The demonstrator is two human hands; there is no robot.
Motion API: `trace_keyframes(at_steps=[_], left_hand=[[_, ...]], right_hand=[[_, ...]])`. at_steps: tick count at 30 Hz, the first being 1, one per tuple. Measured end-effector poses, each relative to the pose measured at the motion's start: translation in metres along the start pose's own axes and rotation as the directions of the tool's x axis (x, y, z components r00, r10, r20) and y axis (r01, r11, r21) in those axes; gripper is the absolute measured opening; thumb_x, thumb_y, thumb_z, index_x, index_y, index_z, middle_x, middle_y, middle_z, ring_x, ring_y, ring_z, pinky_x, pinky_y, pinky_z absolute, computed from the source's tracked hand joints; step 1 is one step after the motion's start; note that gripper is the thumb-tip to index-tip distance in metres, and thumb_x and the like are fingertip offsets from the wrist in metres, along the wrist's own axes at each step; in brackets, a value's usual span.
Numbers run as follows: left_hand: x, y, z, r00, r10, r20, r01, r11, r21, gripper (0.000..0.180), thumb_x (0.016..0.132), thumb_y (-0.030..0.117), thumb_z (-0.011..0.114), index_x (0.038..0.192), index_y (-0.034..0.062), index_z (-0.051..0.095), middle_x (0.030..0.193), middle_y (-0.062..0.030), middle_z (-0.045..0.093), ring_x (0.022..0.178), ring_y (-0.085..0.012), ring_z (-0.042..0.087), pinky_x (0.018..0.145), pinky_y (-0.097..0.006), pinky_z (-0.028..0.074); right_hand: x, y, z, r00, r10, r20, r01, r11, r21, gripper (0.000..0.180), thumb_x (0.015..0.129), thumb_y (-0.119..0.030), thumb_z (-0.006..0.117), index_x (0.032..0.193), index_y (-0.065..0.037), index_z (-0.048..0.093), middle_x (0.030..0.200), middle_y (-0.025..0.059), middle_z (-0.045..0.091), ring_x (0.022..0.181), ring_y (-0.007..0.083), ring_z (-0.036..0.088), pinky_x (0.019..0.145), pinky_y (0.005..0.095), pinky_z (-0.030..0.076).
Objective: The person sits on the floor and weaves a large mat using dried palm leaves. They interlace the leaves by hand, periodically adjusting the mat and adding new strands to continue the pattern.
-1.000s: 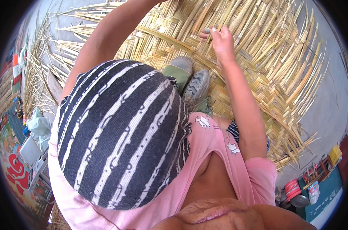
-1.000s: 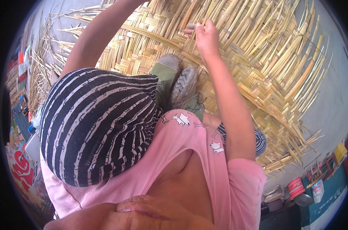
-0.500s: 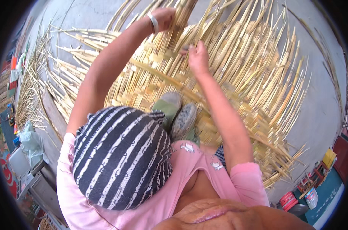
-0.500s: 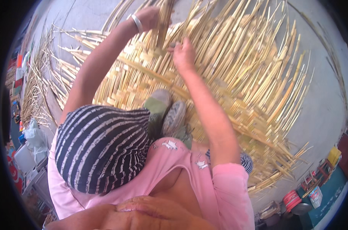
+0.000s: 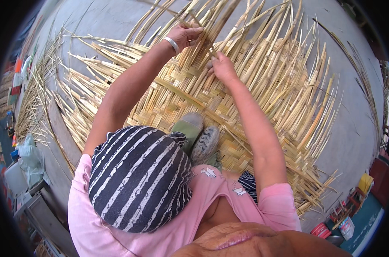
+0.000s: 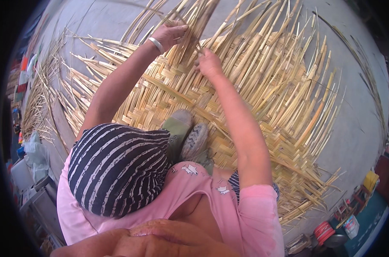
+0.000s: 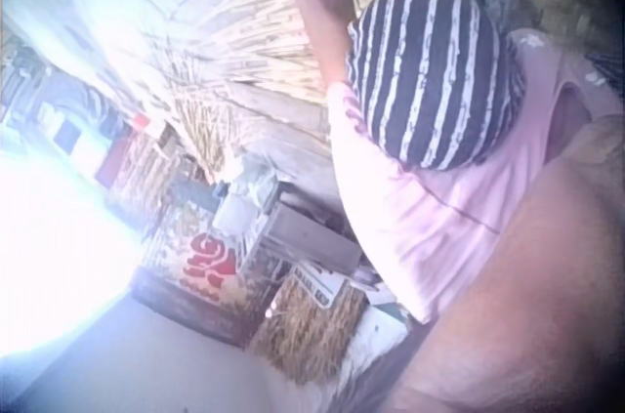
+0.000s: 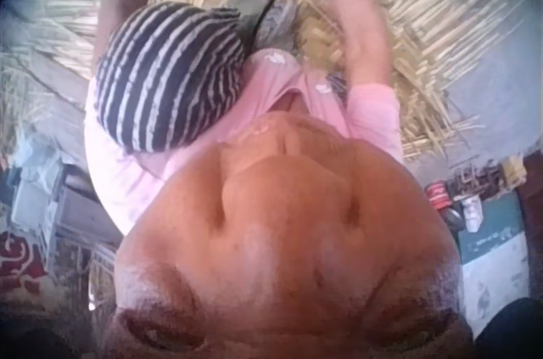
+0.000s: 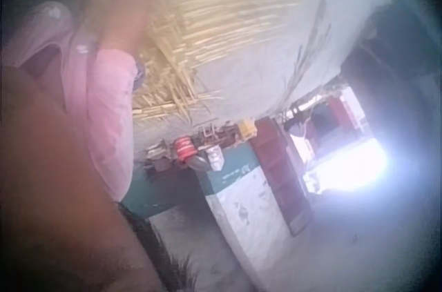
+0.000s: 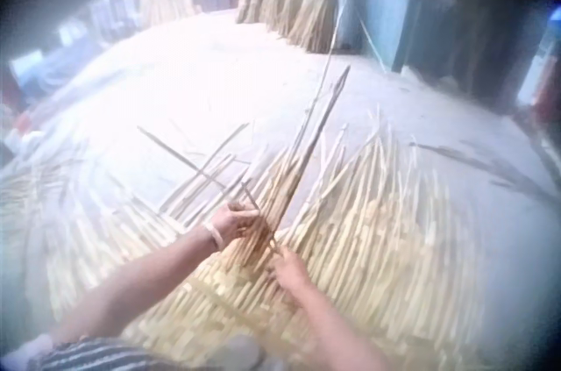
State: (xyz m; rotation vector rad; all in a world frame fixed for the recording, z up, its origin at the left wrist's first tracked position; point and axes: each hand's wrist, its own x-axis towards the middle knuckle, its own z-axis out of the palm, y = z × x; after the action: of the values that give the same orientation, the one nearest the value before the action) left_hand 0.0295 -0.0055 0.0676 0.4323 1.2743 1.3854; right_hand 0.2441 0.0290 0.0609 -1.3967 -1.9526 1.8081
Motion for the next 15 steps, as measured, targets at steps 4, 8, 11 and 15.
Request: trace_keyframes(at_steps=[4, 8, 11, 15], left_hand=[[0.000, -0.016, -0.012, 0.995, 0.042, -0.093, -0.047, 0.997, -0.059, 0.010, 0.095, 0.008, 0.072, 0.104, 0.0073, 0.069, 0.101, -0.0087, 0.076, 0.096, -0.0219, 0.074, 0.082, -0.035, 0.061], [-0.001, -0.023, -0.020, 0.991, -0.004, -0.136, 0.005, 1.000, 0.008, 0.029, 0.099, 0.010, 0.067, 0.125, 0.0009, 0.059, 0.112, -0.0147, 0.074, 0.099, -0.0249, 0.073, 0.082, -0.036, 0.063], [0.007, -0.021, -0.017, 0.982, -0.059, -0.178, 0.066, 0.997, 0.037, 0.032, 0.101, 0.014, 0.064, 0.128, -0.0006, 0.055, 0.118, -0.0159, 0.072, 0.103, -0.0248, 0.071, 0.088, -0.038, 0.061], [0.018, -0.023, -0.012, 0.965, -0.193, -0.179, 0.196, 0.981, -0.001, 0.030, 0.104, 0.025, 0.061, 0.124, 0.0032, 0.056, 0.119, -0.0098, 0.071, 0.101, -0.0202, 0.067, 0.089, -0.040, 0.057]], right_hand=[[0.036, 0.039, -0.005, 0.994, -0.079, -0.074, 0.064, 0.980, -0.187, 0.025, 0.105, -0.023, 0.052, 0.117, -0.002, 0.061, 0.091, 0.0157, 0.072, 0.082, 0.0261, 0.072, 0.081, 0.0425, 0.056], [0.042, 0.038, -0.009, 0.994, -0.107, -0.013, 0.096, 0.938, -0.334, 0.028, 0.105, -0.028, 0.050, 0.112, -0.004, 0.063, 0.091, 0.0156, 0.073, 0.081, 0.0288, 0.072, 0.086, 0.0460, 0.053], [0.037, 0.022, -0.014, 0.992, -0.122, 0.030, 0.125, 0.935, -0.333, 0.029, 0.105, -0.029, 0.051, 0.114, -0.006, 0.065, 0.087, 0.0130, 0.073, 0.077, 0.0250, 0.073, 0.084, 0.0431, 0.053], [0.041, 0.029, -0.020, 0.991, -0.053, 0.121, 0.078, 0.974, -0.212, 0.034, 0.106, -0.033, 0.054, 0.126, -0.008, 0.064, 0.080, 0.0069, 0.069, 0.067, 0.0157, 0.065, 0.066, 0.0346, 0.050]])
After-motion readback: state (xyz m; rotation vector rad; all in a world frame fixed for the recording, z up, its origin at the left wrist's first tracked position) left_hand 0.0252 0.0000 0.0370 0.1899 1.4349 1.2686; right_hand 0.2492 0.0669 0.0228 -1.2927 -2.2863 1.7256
